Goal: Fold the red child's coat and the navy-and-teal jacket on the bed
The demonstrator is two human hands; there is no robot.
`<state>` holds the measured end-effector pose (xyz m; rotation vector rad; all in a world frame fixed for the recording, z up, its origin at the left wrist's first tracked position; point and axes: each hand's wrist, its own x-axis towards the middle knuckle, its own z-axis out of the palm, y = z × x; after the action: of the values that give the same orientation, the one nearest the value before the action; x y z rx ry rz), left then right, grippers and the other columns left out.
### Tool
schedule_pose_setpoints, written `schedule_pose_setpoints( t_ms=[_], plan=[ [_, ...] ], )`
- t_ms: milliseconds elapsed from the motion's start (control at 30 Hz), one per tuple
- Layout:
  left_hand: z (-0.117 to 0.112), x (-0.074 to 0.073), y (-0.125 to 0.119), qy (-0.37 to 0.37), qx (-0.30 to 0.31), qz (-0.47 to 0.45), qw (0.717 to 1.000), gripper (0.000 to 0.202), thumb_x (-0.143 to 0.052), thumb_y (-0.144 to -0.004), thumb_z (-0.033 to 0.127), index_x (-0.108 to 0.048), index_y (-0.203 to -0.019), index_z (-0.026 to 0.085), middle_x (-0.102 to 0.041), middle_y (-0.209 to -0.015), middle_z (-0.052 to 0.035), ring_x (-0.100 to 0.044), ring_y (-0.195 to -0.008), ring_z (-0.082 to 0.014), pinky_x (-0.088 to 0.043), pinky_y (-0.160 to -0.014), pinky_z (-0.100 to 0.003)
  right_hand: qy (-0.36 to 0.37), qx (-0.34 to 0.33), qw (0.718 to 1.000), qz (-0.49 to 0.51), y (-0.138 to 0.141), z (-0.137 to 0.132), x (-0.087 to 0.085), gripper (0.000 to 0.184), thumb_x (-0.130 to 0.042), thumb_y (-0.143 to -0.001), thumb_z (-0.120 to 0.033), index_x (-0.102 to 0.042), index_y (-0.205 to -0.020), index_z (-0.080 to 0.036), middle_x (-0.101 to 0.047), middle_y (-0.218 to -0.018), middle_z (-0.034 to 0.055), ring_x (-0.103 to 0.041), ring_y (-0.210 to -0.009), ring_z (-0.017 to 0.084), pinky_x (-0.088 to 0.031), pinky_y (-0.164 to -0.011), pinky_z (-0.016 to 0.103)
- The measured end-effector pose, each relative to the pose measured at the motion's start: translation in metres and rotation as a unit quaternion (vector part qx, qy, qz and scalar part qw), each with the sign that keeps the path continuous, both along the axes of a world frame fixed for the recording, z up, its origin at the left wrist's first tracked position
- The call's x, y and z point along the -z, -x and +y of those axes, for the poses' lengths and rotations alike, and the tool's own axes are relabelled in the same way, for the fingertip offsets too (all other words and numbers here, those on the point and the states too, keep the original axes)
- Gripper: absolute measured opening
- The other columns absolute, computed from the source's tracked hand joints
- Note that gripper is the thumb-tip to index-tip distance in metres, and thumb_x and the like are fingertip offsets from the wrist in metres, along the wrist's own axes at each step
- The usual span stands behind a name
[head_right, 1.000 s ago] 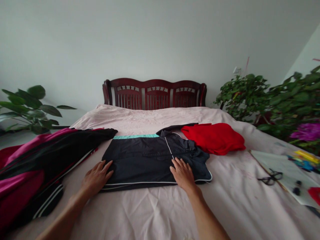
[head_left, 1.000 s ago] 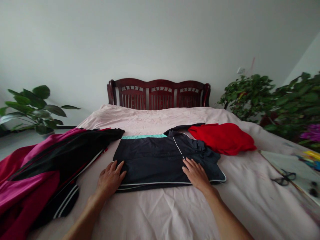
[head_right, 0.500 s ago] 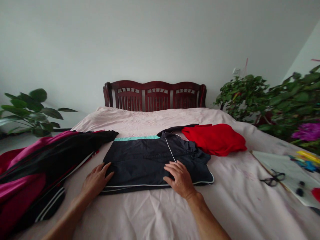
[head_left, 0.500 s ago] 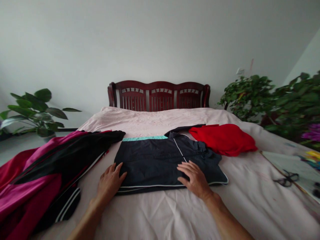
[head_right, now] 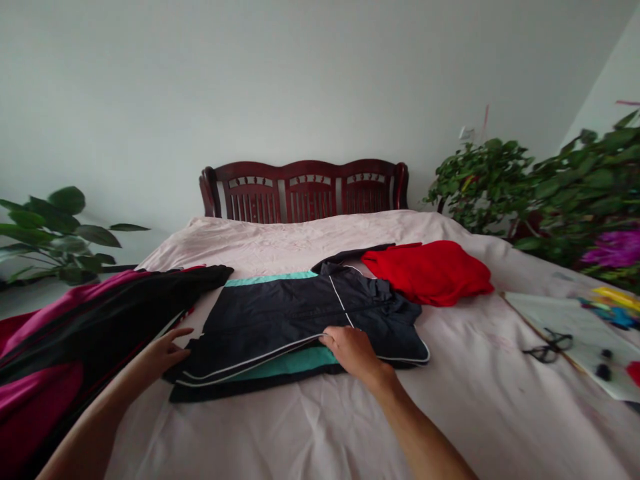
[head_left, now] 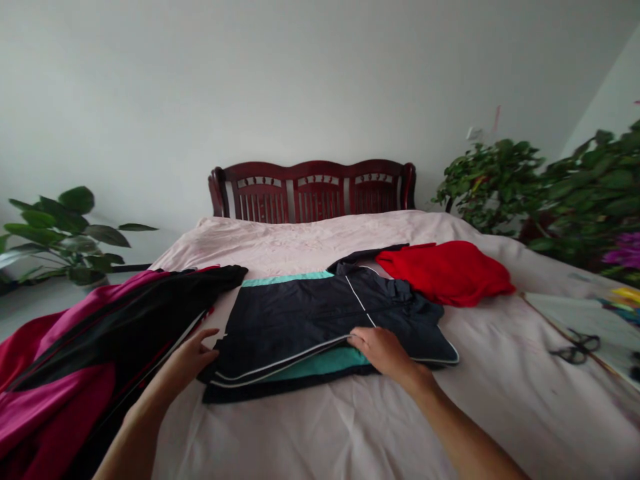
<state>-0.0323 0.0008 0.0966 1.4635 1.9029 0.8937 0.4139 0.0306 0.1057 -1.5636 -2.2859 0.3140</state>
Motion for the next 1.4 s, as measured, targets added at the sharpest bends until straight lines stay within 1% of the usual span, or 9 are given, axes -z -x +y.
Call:
schedule_pose_setpoints(
  t_ms=[100, 233, 433, 567, 700, 900, 1067, 1233, 1400],
  plan=[
    [0.007, -0.027, -0.015, 0.008, -0.008, -0.169, 0.986, 0.072, -0.071, -0.074, 0.042, -0.050, -0.138, 0.017, -0.069, -0.072, 0.0006, -0.063, -0.055, -0.0139, -0.044, -0.048, -0.022, 0.010, 0.020, 1.000, -0.010, -0.004, 0.028, -0.017, 0.034, -0.046, -0.097, -0.042, -0.069, -0.080, -0.024, -0.073, -0.078, 0.0007, -0.066, -0.075, 0.016, -0.039, -0.064, 0.024],
    [0.028, -0.043, -0.043, -0.115, -0.044, -0.310, 0.943, 0.069, -0.054, -0.090, 0.041, -0.027, -0.152, 0.027, -0.069, -0.121, -0.0100, -0.071, -0.095, -0.0185, -0.057, -0.083, -0.035, 0.038, 0.101, 0.994, -0.013, -0.016, 0.073, -0.027, 0.042, -0.039, -0.099, -0.044, -0.069, -0.084, -0.019, -0.073, -0.084, 0.0033, -0.065, -0.079, 0.016, -0.040, -0.065, 0.024],
    [0.032, 0.012, -0.063, -0.125, 0.026, 0.075, 0.989, 0.052, -0.055, -0.082, 0.036, -0.059, -0.130, 0.018, -0.058, -0.137, -0.0138, -0.054, -0.129, -0.0292, -0.040, -0.111, -0.043, -0.005, 0.214, 0.975, -0.051, -0.027, 0.085, -0.023, 0.032, -0.046, -0.096, -0.031, -0.066, -0.117, -0.019, -0.070, -0.114, 0.0137, -0.064, -0.105, 0.026, -0.045, -0.086, 0.036],
    [0.015, 0.035, -0.045, -0.079, 0.040, 0.200, 0.976, 0.049, -0.049, -0.077, 0.024, -0.065, -0.123, 0.019, -0.063, -0.120, -0.0106, -0.063, -0.112, -0.0254, -0.045, -0.104, -0.041, -0.077, 0.151, 0.985, -0.040, -0.018, 0.060, -0.014, 0.038, -0.046, -0.096, -0.027, -0.059, -0.131, -0.022, -0.064, -0.129, 0.0097, -0.057, -0.121, 0.023, -0.039, -0.102, 0.035],
    [0.003, 0.039, -0.021, -0.061, 0.037, 0.131, 0.989, 0.059, -0.050, -0.066, 0.021, -0.063, -0.123, 0.019, -0.065, -0.106, -0.0075, -0.065, -0.092, -0.0219, -0.054, -0.085, -0.034, -0.129, 0.058, 0.990, 0.002, -0.012, 0.042, 0.005, 0.035, -0.047, -0.095, -0.029, -0.063, -0.125, -0.021, -0.067, -0.126, 0.0073, -0.059, -0.117, 0.022, -0.042, -0.102, 0.034],
    [-0.014, 0.048, -0.001, -0.017, 0.035, 0.021, 0.999, 0.064, -0.052, -0.060, 0.023, -0.059, -0.123, 0.017, -0.067, -0.099, -0.0061, -0.062, -0.068, -0.0174, -0.052, -0.063, -0.029, -0.094, 0.116, 0.989, -0.020, -0.029, 0.044, 0.038, 0.035, -0.049, -0.093, -0.027, -0.063, -0.125, -0.020, -0.065, -0.131, 0.0081, -0.057, -0.122, 0.024, -0.042, -0.104, 0.037],
    [-0.024, 0.031, -0.010, 0.016, 0.024, 0.152, 0.988, 0.048, -0.051, -0.071, 0.026, -0.064, -0.117, 0.020, -0.069, -0.099, -0.0072, -0.067, -0.093, -0.0238, -0.052, -0.083, -0.035, -0.070, 0.192, 0.979, -0.002, -0.039, 0.054, 0.049, 0.039, -0.050, -0.092, -0.027, -0.060, -0.129, -0.021, -0.061, -0.135, 0.0088, -0.057, -0.123, 0.026, -0.045, -0.100, 0.040],
    [-0.024, 0.000, -0.055, -0.022, 0.006, 0.376, 0.926, 0.043, -0.053, -0.085, 0.043, -0.065, -0.123, 0.028, -0.063, -0.127, -0.0089, -0.054, -0.121, -0.0337, -0.042, -0.101, -0.048, -0.095, 0.207, 0.974, -0.009, -0.041, 0.057, 0.049, 0.044, -0.049, -0.092, -0.031, -0.056, -0.134, -0.019, -0.058, -0.139, 0.0107, -0.054, -0.125, 0.027, -0.042, -0.102, 0.040],
    [-0.007, -0.016, -0.132, -0.077, 0.166, 0.282, 0.942, 0.031, -0.046, -0.094, 0.039, -0.073, -0.103, 0.026, -0.070, -0.110, -0.0059, -0.062, -0.106, -0.0242, -0.045, -0.095, -0.036, -0.080, 0.272, 0.956, -0.068, -0.046, 0.060, 0.033, 0.046, -0.042, -0.097, -0.037, -0.054, -0.137, -0.018, -0.060, -0.135, 0.0141, -0.056, -0.120, 0.030, -0.043, -0.095, 0.042]
  ],
)
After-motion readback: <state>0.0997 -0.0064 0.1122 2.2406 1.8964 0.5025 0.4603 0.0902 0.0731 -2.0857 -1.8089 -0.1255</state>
